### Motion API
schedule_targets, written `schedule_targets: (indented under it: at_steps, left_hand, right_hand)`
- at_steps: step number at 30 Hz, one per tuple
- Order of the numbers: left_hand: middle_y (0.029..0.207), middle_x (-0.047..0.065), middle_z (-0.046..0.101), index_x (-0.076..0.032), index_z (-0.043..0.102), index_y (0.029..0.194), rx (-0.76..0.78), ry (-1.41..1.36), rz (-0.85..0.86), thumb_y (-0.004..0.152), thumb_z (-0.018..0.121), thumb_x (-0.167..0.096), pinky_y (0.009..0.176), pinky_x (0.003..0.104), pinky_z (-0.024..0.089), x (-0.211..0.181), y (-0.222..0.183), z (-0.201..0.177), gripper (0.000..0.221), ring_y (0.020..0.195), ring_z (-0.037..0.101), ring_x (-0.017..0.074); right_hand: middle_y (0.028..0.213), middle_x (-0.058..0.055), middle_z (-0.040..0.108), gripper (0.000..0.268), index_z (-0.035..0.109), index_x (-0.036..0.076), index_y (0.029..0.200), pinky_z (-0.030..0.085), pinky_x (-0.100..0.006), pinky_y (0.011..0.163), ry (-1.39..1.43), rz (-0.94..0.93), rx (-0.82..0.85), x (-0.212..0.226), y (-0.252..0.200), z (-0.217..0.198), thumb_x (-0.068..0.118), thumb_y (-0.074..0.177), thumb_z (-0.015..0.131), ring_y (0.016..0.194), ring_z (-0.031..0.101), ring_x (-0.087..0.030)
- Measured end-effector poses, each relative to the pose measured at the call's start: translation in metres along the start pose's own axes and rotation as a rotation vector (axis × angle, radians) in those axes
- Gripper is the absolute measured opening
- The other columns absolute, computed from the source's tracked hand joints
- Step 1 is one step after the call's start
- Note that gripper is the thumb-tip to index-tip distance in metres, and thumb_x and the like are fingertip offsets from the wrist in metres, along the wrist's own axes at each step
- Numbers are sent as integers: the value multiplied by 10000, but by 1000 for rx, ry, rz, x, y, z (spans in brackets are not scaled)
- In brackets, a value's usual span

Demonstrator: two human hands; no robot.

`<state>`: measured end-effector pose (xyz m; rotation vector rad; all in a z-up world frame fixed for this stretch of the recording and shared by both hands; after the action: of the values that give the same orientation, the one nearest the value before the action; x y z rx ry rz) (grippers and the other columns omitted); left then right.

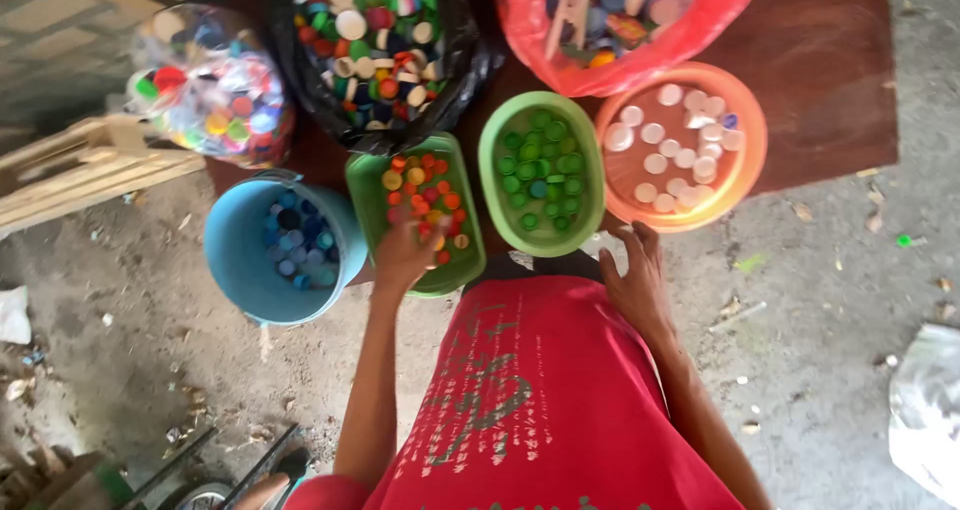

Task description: Sorting plastic bottle caps by color into separate containers.

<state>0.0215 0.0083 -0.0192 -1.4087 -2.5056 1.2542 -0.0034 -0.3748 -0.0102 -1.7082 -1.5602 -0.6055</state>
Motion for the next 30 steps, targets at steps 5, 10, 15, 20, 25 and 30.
schedule_targets:
  at_steps: [5,10,15,20,25,30]
  left_hand:
    - [1185,179,673,-19,464,1445,-430,-348,366,989,705,-296,730,431,582,-1,-32,-11,586,888,714,303]
    - [979,180,749,-55,581,1283,-397,-393,136,1010,686,-258,731,384,563,40,-46,31,356,846,737,256]
    - [978,146,766,-64,657,1244,-332,-480,156,1005,635,-207,688,365,561,22,-79,44,280,785,728,235]
    - [965,125,757,-73,639,1270,-262,-579,21,981,628,-220,640,348,537,9,-99,26,325,713,704,208]
    - [956,98,761,-79,638,1303,-336,-658,62,966,613,-186,641,323,531,29,-103,10,355,733,656,176]
    - [892,120,725,-79,660,1271,-305,-721,-92,984,657,-214,638,308,520,60,-104,-2,316,706,619,183]
  right_hand:
    - [1378,-218,515,340,615,49,1291,459,-496,1026,17,-32,-24,23,32,-20,153,972,669,1274,523,-408]
    - [1235,-173,561,312,614,68,1263,560,-448,788,52,-56,123,69,87,-7,142,961,630,1016,631,-348]
    - [1127,-189,606,284,605,67,1249,530,-525,847,53,-628,179,149,141,25,104,972,654,1025,619,-432]
    - [1153,-193,595,296,576,82,1258,520,-530,834,-2,-658,338,203,215,104,140,985,676,1028,622,-424]
    - [1283,-233,504,571,458,80,1422,509,-559,970,-75,-870,292,247,281,197,161,926,729,1195,543,-460]
    - [1462,-269,329,1067,319,180,1557,446,-642,1032,-455,-785,205,270,335,271,459,709,904,1352,362,-535]
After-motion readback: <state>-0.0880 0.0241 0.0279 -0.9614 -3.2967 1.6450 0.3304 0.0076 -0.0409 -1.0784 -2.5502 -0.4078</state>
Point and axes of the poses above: each hand's wrist, its own y-axis towards the middle knuckle, its own z-axis out of the palm, x = y × z, the point moved 3 cm from there along y, towards the middle knuckle
